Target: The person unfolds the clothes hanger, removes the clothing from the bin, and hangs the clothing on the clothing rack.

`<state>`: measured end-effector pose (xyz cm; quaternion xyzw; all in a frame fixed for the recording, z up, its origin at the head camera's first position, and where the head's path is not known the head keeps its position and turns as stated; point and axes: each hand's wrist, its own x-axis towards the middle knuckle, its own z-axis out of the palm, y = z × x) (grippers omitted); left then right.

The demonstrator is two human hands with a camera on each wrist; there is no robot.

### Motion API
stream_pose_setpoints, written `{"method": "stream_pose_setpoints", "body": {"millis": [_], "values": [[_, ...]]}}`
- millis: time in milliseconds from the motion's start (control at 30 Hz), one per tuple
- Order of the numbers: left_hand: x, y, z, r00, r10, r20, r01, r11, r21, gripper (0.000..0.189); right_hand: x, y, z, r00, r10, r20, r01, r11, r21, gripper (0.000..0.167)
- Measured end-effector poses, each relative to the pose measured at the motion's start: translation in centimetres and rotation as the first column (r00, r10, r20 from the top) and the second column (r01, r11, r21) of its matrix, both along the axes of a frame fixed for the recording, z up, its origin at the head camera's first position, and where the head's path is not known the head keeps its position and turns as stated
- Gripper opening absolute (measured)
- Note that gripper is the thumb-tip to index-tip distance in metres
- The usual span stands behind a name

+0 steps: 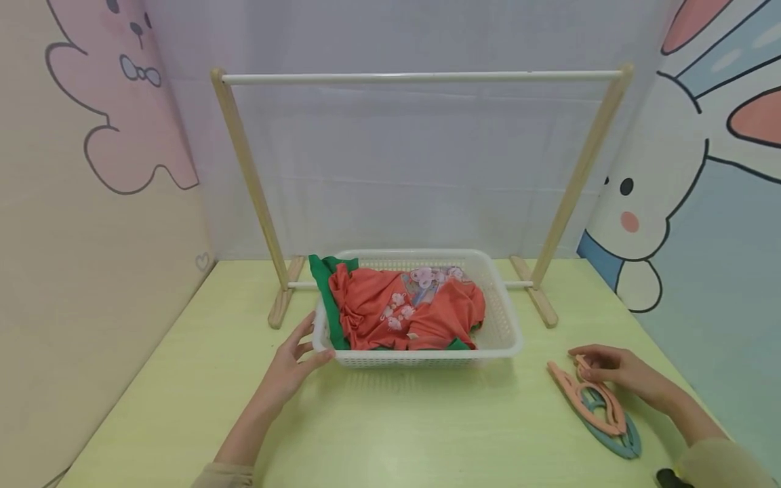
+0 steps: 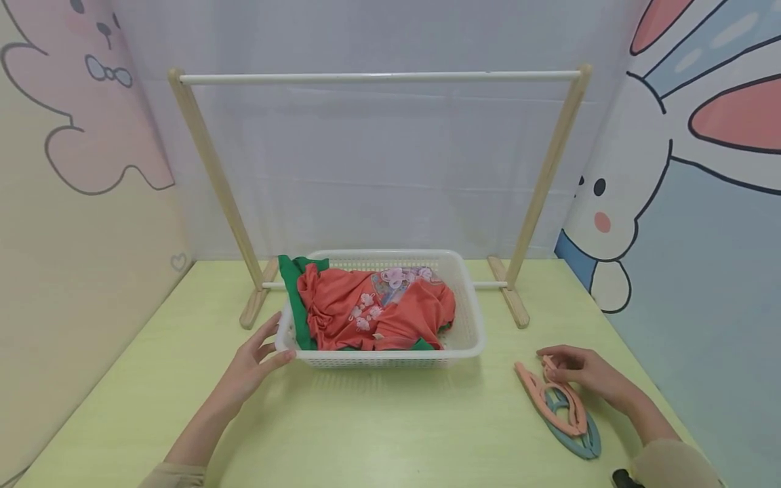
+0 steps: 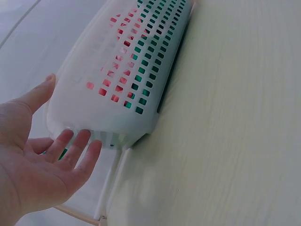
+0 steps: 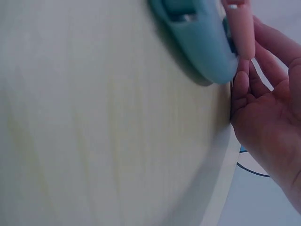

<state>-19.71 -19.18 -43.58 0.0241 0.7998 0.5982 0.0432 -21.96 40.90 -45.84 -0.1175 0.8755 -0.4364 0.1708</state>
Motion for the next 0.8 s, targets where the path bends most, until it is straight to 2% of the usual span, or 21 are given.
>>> {"method": "stream_pose_setpoints", "body": {"millis": [200, 433, 700, 800], "values": [[-0.2, -0.2, 0.0, 1.0, -0.008, -0.01, 0.008, 1.0, -0.006, 0.083, 0.0, 0.3, -0.1, 0.999, -0.04, -0.034, 0.042, 0.998, 0.042, 0.049], [-0.2, -0.3, 0.1, 1.0, -0.023, -0.01, 0.023, 1.0, -0.017, 0.084, -0.1, 0.6, 0.8, 0.994, -0.014, -0.112, 0.017, 0.999, 0.029, 0.043], [-0.3, -0.5, 0.2, 1.0, -0.028, -0.011, 0.028, 1.0, -0.008, 0.084, -0.4, 0.7, 2.2, 0.997, 0.009, -0.08, -0.01, 1.0, -0.011, 0.041], [-0.3, -0.4, 0.3, 0.999, -0.034, -0.014, 0.034, 0.999, -0.001, 0.084, -0.4, 0.8, 2.6, 0.996, 0.047, -0.077, -0.051, 0.998, -0.046, 0.041]]}}
